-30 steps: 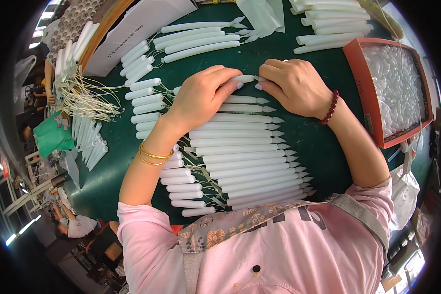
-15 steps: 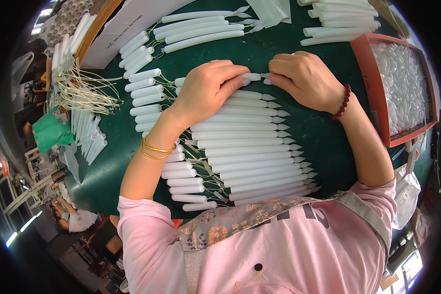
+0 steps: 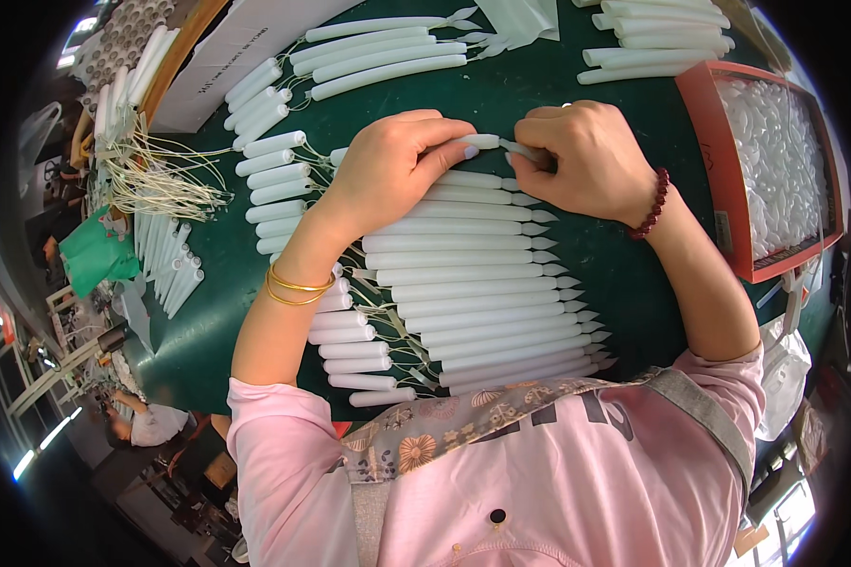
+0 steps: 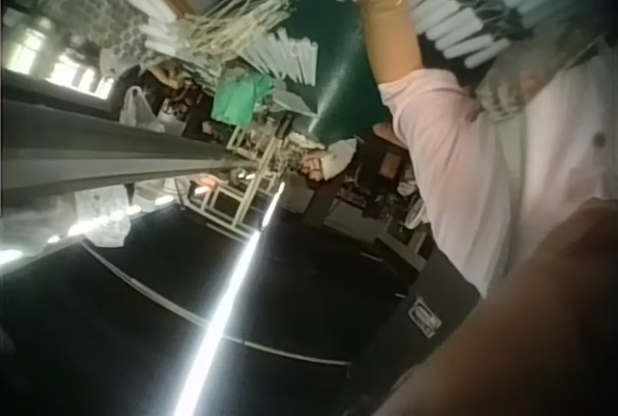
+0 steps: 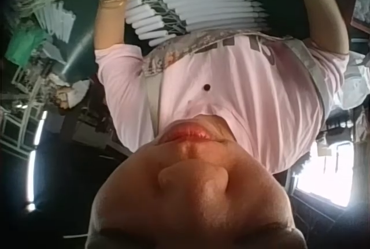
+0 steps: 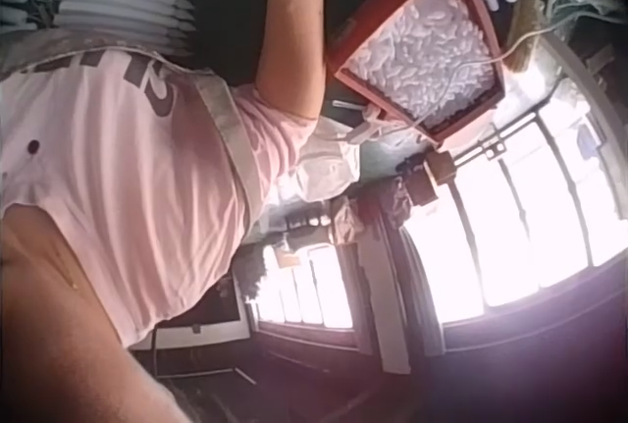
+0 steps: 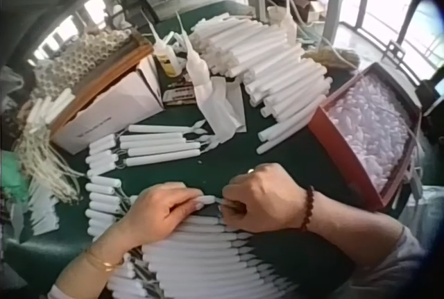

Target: Manually inserting wicks or wires into small white plastic tubes at a factory assembly line.

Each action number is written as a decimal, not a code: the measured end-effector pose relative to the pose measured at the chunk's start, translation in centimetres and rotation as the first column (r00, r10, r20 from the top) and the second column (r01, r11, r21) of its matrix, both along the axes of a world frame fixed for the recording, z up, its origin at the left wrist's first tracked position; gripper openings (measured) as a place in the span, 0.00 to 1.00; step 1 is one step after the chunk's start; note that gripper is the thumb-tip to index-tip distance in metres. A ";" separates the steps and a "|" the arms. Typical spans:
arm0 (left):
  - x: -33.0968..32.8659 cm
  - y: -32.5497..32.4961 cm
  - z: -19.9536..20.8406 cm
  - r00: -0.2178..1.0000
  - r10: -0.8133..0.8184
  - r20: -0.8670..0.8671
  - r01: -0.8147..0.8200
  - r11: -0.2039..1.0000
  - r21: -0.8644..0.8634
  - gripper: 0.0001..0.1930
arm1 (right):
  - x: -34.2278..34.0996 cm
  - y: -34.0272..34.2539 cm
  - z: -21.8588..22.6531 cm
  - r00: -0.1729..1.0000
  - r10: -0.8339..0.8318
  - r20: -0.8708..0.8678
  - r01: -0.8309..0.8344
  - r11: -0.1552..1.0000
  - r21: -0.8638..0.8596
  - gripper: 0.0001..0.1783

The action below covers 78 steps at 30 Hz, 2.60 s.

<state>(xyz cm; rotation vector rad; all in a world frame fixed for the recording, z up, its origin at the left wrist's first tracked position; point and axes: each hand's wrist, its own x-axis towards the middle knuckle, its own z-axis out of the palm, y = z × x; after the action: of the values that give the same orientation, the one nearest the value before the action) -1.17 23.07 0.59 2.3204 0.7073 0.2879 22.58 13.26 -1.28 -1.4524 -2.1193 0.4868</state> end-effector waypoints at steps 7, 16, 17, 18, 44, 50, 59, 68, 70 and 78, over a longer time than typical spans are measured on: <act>0.0 0.2 -0.1 0.999 -0.023 0.028 0.022 1.000 0.015 0.11 | 0.2 0.1 -0.6 1.000 0.019 -0.006 -0.019 0.996 0.082 0.08; 0.0 0.1 0.1 0.999 0.037 -0.016 -0.037 0.998 -0.058 0.12 | 0.5 0.3 -0.7 1.000 0.026 0.016 -0.025 1.000 -0.005 0.12; 0.0 0.1 0.1 0.999 0.035 -0.016 -0.036 0.998 -0.059 0.12 | 0.5 0.3 -0.7 1.000 0.024 0.016 -0.024 1.000 -0.006 0.12; 0.1 0.1 0.2 0.999 0.034 -0.020 -0.035 0.997 -0.071 0.12 | 0.5 0.3 -0.7 0.999 0.031 0.010 -0.031 1.000 -0.003 0.13; -0.1 0.1 -0.9 0.996 -0.065 0.066 0.057 0.992 0.115 0.09 | 0.5 1.8 -0.2 0.953 0.214 0.212 -0.253 0.951 0.176 0.10; -0.1 -0.4 -0.9 0.997 -0.024 0.079 0.013 0.990 0.142 0.09 | -0.1 2.1 -0.1 0.945 0.184 0.271 -0.241 0.951 0.195 0.11; 0.5 3.6 0.8 0.977 0.093 0.193 -0.181 0.837 0.517 0.11 | -0.2 1.5 -1.0 0.986 -0.076 -0.151 0.090 0.992 0.092 0.11; 2.1 3.6 -0.6 1.000 -0.025 -0.010 0.027 0.870 0.492 0.11 | 0.3 2.1 -2.5 0.959 -0.283 0.006 0.266 0.909 0.322 0.23; 1.8 2.5 -0.5 0.999 -0.047 0.022 0.031 0.879 0.475 0.11 | 0.6 2.1 -2.8 0.967 -0.249 0.056 0.220 0.926 0.306 0.20; 0.3 1.4 -0.8 0.994 -0.041 0.097 0.011 0.957 0.289 0.08 | -1.0 1.1 -1.3 0.963 -0.229 0.145 0.180 0.939 0.292 0.14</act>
<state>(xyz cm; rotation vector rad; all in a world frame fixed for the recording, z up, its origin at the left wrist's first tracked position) -0.90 24.49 -0.22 2.5654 0.6163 0.5250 21.57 14.36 -2.62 -1.5744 -2.0377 -0.0205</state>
